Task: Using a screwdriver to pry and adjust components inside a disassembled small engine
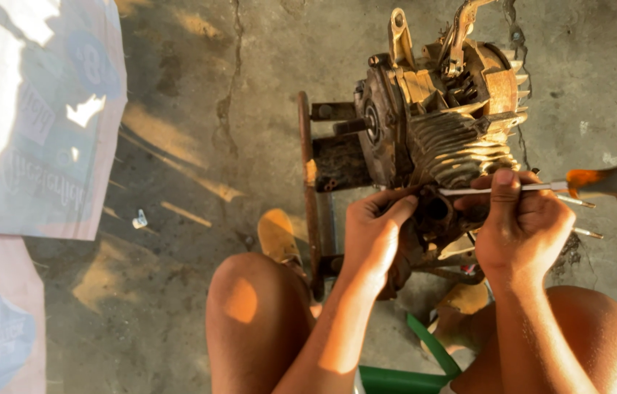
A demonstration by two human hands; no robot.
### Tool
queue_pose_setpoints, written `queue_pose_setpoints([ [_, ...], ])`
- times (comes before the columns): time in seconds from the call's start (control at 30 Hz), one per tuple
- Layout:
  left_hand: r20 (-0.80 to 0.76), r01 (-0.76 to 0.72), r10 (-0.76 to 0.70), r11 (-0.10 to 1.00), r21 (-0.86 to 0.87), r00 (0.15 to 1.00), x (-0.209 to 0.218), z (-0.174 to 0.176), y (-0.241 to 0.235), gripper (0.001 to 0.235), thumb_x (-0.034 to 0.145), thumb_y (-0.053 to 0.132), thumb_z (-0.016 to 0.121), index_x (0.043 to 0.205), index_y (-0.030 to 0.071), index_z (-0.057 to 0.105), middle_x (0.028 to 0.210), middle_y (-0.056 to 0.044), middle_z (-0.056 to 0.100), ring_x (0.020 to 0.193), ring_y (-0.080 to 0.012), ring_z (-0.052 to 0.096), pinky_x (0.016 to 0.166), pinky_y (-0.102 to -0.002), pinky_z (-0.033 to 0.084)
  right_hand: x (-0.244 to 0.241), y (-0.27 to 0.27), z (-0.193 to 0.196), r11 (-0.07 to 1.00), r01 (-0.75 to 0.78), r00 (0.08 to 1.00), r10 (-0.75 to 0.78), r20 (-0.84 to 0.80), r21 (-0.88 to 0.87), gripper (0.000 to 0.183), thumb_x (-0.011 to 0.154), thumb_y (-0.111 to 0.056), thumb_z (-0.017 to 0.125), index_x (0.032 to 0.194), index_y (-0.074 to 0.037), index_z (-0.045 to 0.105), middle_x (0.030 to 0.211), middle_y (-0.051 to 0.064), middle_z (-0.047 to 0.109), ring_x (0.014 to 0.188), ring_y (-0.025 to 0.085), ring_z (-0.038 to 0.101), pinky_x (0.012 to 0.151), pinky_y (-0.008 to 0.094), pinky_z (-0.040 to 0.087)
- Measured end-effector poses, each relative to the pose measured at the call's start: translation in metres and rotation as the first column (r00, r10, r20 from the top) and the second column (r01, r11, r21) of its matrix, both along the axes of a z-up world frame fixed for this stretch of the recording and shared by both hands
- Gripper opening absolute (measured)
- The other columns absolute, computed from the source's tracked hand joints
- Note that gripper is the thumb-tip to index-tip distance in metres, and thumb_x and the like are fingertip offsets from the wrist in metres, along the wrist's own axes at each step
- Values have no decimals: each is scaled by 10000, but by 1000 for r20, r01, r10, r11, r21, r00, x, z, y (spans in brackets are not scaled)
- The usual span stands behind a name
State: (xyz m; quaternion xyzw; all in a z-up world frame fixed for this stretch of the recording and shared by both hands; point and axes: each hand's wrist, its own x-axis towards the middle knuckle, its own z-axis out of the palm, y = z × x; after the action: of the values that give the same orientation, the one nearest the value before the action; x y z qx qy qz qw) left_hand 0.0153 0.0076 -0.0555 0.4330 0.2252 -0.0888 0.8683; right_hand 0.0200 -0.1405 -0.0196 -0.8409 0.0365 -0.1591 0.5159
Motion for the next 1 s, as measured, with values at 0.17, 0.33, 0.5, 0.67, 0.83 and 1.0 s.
queue_pose_setpoints([
  [0.17,-23,39,-36,988,152,999,0,16,5,296,889,74,698,1127,-84,774,893,-142,767,709,-147,640,638,-237,512,-3,2,2,998,-63,997,64,41,-31,251,1200,-76,498,1017,68,590,875,129,644,685,194,646,682,264,508],
  [0.33,-13,68,-67,971,231,998,0,11,5,299,887,108,706,1109,-78,780,865,-120,761,687,-125,616,606,-232,501,-3,-4,0,991,-133,988,130,82,25,247,1173,-43,519,963,74,577,1031,137,594,747,209,612,725,295,535],
  [0.5,40,9,-13,994,108,999,2,0,1,262,898,62,702,1091,-104,765,915,-128,759,754,-137,639,696,-229,529,-1,-5,5,989,-148,989,148,20,-2,272,1166,-48,510,935,66,597,969,113,604,718,182,615,710,272,501],
  [0.67,12,30,-32,987,157,999,1,4,1,275,888,84,703,1096,-84,767,925,-116,764,772,-141,648,719,-233,531,-1,-6,5,989,-143,990,143,-6,32,215,1166,-65,507,986,34,569,926,105,617,716,173,638,694,260,510],
  [0.83,-51,133,-123,936,325,991,-4,13,6,273,895,158,697,1045,-60,765,857,-95,741,716,-135,618,644,-245,501,-1,-7,6,989,-145,989,145,1,38,223,1164,-89,517,980,24,576,918,94,609,724,166,624,710,261,499],
  [1.0,-54,190,-182,935,300,982,-7,10,8,236,925,159,699,995,-57,763,778,-67,696,634,-111,543,567,-241,431,-1,-8,5,987,-149,989,150,-14,61,248,1156,-108,520,975,53,572,845,110,619,662,170,620,650,261,506],
])
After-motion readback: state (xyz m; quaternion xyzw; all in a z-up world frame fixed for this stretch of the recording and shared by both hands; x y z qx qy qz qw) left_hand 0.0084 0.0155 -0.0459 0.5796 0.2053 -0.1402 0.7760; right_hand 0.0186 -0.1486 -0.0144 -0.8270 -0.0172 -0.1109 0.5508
